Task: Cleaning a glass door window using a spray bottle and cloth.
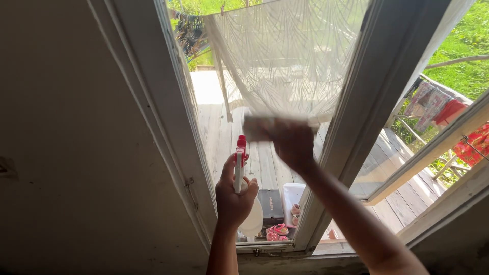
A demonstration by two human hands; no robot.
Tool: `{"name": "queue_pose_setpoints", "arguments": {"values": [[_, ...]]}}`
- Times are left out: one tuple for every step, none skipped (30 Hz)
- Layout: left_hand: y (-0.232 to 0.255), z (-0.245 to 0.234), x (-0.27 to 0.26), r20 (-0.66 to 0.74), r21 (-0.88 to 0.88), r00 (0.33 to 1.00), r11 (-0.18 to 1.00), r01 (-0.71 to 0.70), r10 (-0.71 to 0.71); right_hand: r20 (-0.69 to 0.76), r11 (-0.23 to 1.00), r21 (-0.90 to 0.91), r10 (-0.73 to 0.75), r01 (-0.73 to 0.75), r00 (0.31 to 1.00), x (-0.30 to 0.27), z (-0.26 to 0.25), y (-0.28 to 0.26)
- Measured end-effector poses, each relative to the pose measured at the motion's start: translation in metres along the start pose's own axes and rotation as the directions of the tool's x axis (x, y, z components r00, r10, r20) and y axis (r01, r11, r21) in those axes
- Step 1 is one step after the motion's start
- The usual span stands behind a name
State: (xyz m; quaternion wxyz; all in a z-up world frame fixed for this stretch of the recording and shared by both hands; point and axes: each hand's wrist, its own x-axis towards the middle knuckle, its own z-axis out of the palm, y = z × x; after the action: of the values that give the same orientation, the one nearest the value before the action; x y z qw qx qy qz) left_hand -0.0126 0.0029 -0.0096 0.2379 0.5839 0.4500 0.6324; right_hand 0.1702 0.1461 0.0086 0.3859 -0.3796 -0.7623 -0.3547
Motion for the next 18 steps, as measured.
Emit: {"name": "queue_pose_setpoints", "arguments": {"values": [[-0.001, -0.002, 0.0, -0.02, 0.007, 1.0, 1.0, -0.008, 0.008, -0.09, 0.968, -0.211, -0.155, 0.133, 0.984, -0.026, 0.004, -0.013], [-0.002, -0.004, -0.001, -0.024, 0.008, 1.0, 1.0, -0.007, 0.007, -0.091, 0.969, -0.208, -0.157, 0.136, 0.983, -0.042, 0.009, -0.021], [-0.002, -0.006, -0.003, -0.034, 0.004, 0.999, 1.0, -0.01, 0.01, 0.345, 0.985, -0.132, -0.062, 0.114, 0.936, -0.059, 0.012, -0.03], [-0.002, -0.007, -0.005, -0.043, 0.0, 0.999, 1.0, -0.013, 0.013, 0.718, 0.995, -0.073, 0.009, 0.062, 0.696, -0.076, 0.015, -0.038], [-0.002, -0.009, -0.006, -0.045, 0.002, 0.999, 1.0, -0.015, 0.015, 0.716, 0.995, -0.071, 0.007, 0.063, 0.698, -0.091, 0.016, -0.041], [-0.002, -0.011, -0.007, -0.052, -0.003, 0.998, 0.999, -0.044, 0.044, 0.449, 0.995, 0.004, -0.092, 0.101, 0.889, -0.107, 0.016, -0.044], [-0.002, -0.013, -0.008, -0.059, -0.007, 0.996, 0.997, -0.073, 0.072, 0.128, 0.985, 0.065, -0.17, 0.163, 0.977, -0.122, 0.017, -0.047], [0.0, -0.016, -0.011, -0.064, -0.005, 0.995, 0.997, -0.073, 0.073, 0.126, 0.984, 0.068, -0.173, 0.166, 0.977, -0.112, 0.015, -0.043], [0.003, -0.018, -0.01, -0.054, -0.002, 0.996, 0.998, -0.065, 0.065, 0.057, 0.985, 0.016, -0.17, 0.169, 0.984, -0.099, 0.014, -0.038], [0.005, -0.02, -0.01, -0.045, 0.001, 0.997, 0.998, -0.057, 0.057, -0.012, 0.985, -0.037, -0.169, 0.168, 0.986, -0.086, 0.013, -0.033], [0.005, -0.02, -0.01, -0.043, 0.001, 0.998, 0.998, -0.056, 0.056, -0.011, 0.985, -0.037, -0.167, 0.167, 0.986, -0.045, 0.005, -0.02], [0.005, -0.02, -0.01, -0.027, 0.032, 1.0, 0.999, -0.007, 0.008, 0.039, 0.999, 0.013, -0.047, 0.047, 0.998, -0.003, -0.003, -0.006], [0.004, -0.019, -0.011, -0.01, 0.064, 0.999, 0.997, 0.045, -0.044, 0.098, 0.995, 0.056, 0.073, -0.079, 0.993, 0.037, -0.01, 0.007], [0.004, -0.019, -0.013, -0.007, 0.065, 0.999, 0.997, 0.049, -0.048, 0.102, 0.995, 0.057, 0.076, -0.082, 0.992, 0.074, -0.029, 0.013], [0.004, -0.019, -0.012, -0.003, 0.054, 0.999, 0.998, 0.033, -0.033, -0.124, 0.997, -0.076, -0.041, 0.031, 0.991, 0.115, -0.048, 0.021], [0.004, -0.019, -0.011, 0.001, 0.043, 1.0, 0.999, 0.018, -0.018, -0.325, 0.967, -0.229, -0.184, 0.112, 0.928, 0.156, -0.067, 0.029], [0.002, -0.019, -0.012, 0.0, 0.044, 1.0, 0.999, 0.018, -0.018, -0.325, 0.967, -0.228, -0.185, 0.113, 0.928, 0.174, -0.076, 0.024], [0.0, -0.019, -0.013, -0.004, 0.017, 0.999, 0.999, 0.038, -0.038, -0.444, 0.978, -0.172, -0.181, 0.114, 0.877, 0.192, -0.086, 0.018]]}}
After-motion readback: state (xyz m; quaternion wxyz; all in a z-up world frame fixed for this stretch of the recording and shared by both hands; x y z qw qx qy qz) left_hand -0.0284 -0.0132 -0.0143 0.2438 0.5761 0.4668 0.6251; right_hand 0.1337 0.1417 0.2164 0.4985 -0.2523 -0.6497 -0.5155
